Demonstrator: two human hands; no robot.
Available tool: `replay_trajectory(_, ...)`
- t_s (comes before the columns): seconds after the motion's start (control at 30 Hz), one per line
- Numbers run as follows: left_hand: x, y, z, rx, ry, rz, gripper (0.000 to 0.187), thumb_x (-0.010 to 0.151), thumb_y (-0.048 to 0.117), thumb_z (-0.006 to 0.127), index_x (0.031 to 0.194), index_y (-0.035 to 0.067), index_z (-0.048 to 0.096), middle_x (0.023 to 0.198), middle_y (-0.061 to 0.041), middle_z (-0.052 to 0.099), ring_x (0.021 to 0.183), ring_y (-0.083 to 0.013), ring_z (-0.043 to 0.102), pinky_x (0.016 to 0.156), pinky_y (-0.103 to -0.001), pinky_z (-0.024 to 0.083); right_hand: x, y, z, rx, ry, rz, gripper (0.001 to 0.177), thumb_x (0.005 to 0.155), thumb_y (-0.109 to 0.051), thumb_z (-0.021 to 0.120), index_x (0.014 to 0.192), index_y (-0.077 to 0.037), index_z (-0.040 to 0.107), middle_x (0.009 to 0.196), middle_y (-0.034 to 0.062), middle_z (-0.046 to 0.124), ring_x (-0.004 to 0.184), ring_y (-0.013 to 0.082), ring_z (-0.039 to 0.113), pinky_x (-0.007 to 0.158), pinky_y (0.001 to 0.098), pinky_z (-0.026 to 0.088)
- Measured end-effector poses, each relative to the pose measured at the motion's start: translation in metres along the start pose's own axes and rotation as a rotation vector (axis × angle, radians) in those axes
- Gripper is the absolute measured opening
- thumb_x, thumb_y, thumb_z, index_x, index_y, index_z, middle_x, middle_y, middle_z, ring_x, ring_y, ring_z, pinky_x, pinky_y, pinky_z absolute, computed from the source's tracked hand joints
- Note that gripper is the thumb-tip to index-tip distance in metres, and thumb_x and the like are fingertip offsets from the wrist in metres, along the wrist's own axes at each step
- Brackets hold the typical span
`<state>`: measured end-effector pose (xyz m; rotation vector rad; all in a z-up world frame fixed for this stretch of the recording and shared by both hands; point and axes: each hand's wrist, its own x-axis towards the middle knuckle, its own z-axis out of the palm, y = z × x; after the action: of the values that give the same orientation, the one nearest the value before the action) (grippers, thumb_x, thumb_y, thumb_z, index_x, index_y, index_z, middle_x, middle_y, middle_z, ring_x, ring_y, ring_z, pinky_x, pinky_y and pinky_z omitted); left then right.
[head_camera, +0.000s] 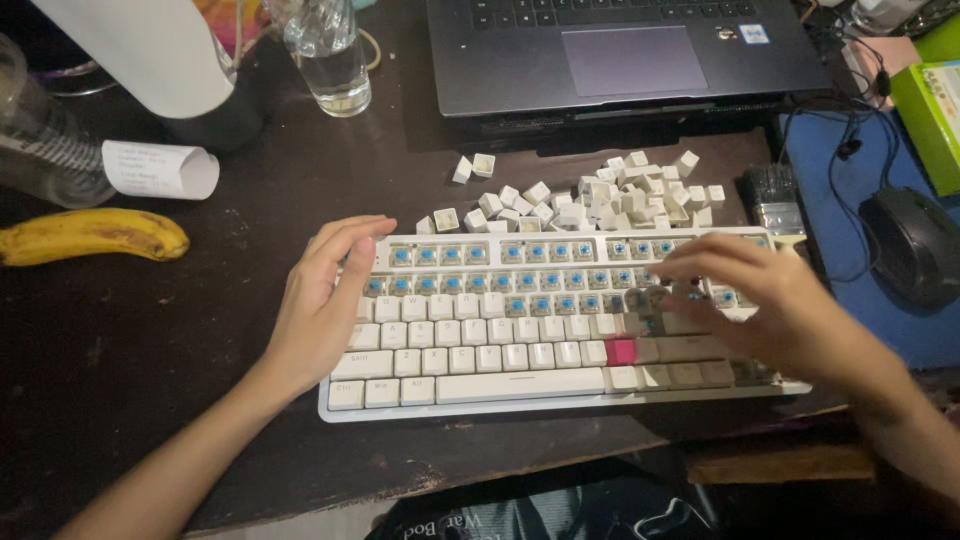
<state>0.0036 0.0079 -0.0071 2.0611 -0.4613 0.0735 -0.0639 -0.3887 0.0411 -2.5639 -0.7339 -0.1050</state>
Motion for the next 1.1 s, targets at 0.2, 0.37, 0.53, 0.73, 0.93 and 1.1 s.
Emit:
replay_trajectory(0.2,0.000,-0.001,0.001,-0.028,0.008,0.017,0.048,0.110,0.036,0.039,0.127,0.002,0.068,0.136,-0.013,0.063,0.131,-0.0255,0.057,0.110,-0.038,0.042,-0.005,-0.025,0.014,0.097,-0.061,0.127,0.045,0.075,-0.020,0.080,0.120,-0.016,0.073,0.113,0.0056,0.067,0.095,0.0208,0.072,0.074,0.0304,0.065)
replay_trajectory(0.37,0.000,-0.002,0.002,-0.006,-0.008,0.002,0.053,0.111,0.037,0.034,0.127,0.000,0.068,0.136,-0.015,0.062,0.133,-0.0269,0.055,0.111,-0.039,0.041,-0.004,-0.027,0.019,0.039,-0.021,0.067,0.039,0.075,-0.020,0.080,0.113,-0.017,0.076,0.108,0.0055,0.068,0.098,0.0223,0.068,0.076,0.0347,0.060)
replay_trajectory(0.53,-0.001,0.000,0.002,0.016,0.018,0.026,0.054,0.111,0.038,0.033,0.125,-0.001,0.069,0.135,-0.016,0.062,0.132,-0.0280,0.057,0.112,-0.039,0.041,-0.004,-0.031,0.022,0.070,-0.037,0.162,0.039,0.073,-0.022,0.082,0.112,-0.015,0.078,0.106,0.0064,0.070,0.097,0.0232,0.068,0.076,0.0357,0.060)
replay_trajectory(0.73,-0.001,0.001,0.001,0.005,0.014,0.022,0.052,0.110,0.035,0.034,0.125,-0.001,0.068,0.135,-0.015,0.061,0.131,-0.0272,0.056,0.110,-0.038,0.041,0.000,-0.032,0.018,-0.014,-0.108,0.156,0.039,0.077,-0.018,0.078,0.115,-0.013,0.078,0.099,0.0079,0.072,0.090,0.0263,0.071,0.075,0.0394,0.059)
replay_trajectory(0.93,-0.001,0.002,0.002,-0.024,0.041,0.017,0.049,0.109,0.034,0.038,0.121,-0.001,0.070,0.129,-0.013,0.064,0.124,-0.0258,0.060,0.106,-0.037,0.044,0.007,-0.028,0.015,-0.012,-0.252,0.181,0.030,0.082,-0.016,0.073,0.111,-0.011,0.073,0.110,0.0071,0.070,0.092,0.0261,0.072,0.079,0.0374,0.060)
replay_trajectory(1.1,0.000,0.003,0.003,-0.007,0.060,0.038,0.049,0.110,0.032,0.037,0.120,-0.001,0.071,0.126,-0.013,0.066,0.124,-0.0257,0.060,0.108,-0.037,0.042,-0.001,-0.036,0.012,-0.201,-0.258,-0.081,0.056,0.070,0.003,0.064,0.125,0.004,0.056,0.117,0.0180,0.059,0.107,0.0347,0.063,0.090,0.0405,0.054)
